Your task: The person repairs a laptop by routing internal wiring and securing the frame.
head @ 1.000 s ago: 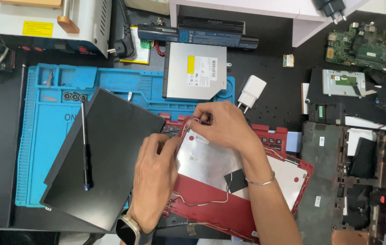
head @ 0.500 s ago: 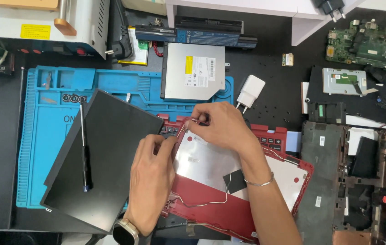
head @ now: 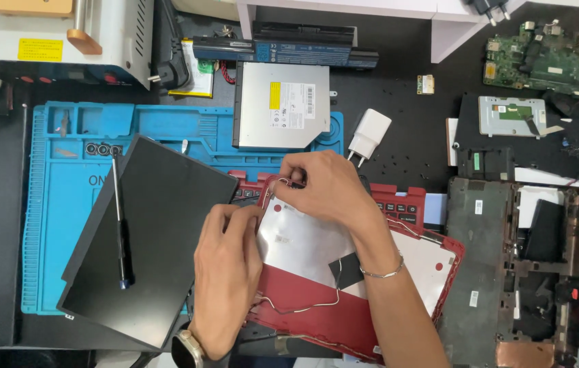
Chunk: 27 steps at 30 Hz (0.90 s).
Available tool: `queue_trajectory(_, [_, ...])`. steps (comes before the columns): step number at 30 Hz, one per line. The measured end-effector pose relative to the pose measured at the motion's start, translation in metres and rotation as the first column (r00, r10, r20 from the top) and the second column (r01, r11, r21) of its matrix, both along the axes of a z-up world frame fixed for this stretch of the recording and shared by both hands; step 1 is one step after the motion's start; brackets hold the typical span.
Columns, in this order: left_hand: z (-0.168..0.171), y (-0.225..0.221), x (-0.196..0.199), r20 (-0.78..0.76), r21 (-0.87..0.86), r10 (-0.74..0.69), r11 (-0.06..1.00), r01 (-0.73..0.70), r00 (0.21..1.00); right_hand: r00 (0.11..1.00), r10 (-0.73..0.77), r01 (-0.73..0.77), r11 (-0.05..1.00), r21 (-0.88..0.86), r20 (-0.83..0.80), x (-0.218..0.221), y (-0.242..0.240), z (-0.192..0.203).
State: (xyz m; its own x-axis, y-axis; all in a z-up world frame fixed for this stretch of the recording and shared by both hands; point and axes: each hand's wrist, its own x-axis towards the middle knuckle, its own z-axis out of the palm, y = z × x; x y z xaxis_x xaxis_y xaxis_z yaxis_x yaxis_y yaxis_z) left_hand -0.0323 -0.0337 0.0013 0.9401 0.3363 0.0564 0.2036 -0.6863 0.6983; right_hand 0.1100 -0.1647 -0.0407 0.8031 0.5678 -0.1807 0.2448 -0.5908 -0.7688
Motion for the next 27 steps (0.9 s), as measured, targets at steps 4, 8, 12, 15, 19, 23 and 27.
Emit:
queue_trajectory(4, [-0.005, 0.002, -0.001, 0.067, 0.032, 0.032, 0.999, -0.034, 0.997, 1.0, -0.002, 0.001, 1.0, -0.015, -0.009, 0.002, 0.002, 0.004])
queue_trajectory(8, [-0.007, 0.0, -0.005, 0.051, 0.05, 0.0, 0.999, -0.003, 0.999, 1.0, 0.009, -0.009, 1.0, -0.018, -0.007, -0.001, -0.001, 0.002])
queue_trajectory(12, [-0.008, 0.003, -0.005, 0.034, 0.085, -0.01, 0.996, 0.008, 0.999, 0.995, 0.027, -0.031, 0.999, -0.042, -0.092, 0.002, -0.001, 0.006])
queue_trajectory(15, [-0.009, 0.004, -0.005, 0.001, 0.119, -0.053, 0.992, 0.052, 0.999, 0.999, 0.042, -0.042, 0.999, -0.027, 0.003, 0.0, 0.002, 0.003])
queue_trajectory(19, [-0.006, 0.007, -0.002, -0.068, 0.165, -0.098, 0.98, 0.108, 0.993, 1.0, 0.014, -0.012, 0.992, -0.125, 0.021, -0.004, 0.006, 0.011])
queue_trajectory(23, [-0.008, 0.008, -0.005, -0.009, 0.115, -0.086, 0.99, 0.087, 0.996, 1.0, 0.001, 0.002, 0.991, -0.131, 0.029, -0.005, 0.008, 0.013])
queue_trajectory(27, [-0.012, 0.003, -0.01, 0.036, 0.057, -0.025, 0.998, 0.023, 0.999, 0.999, 0.024, -0.02, 0.988, -0.152, 0.022, -0.006, 0.009, 0.016])
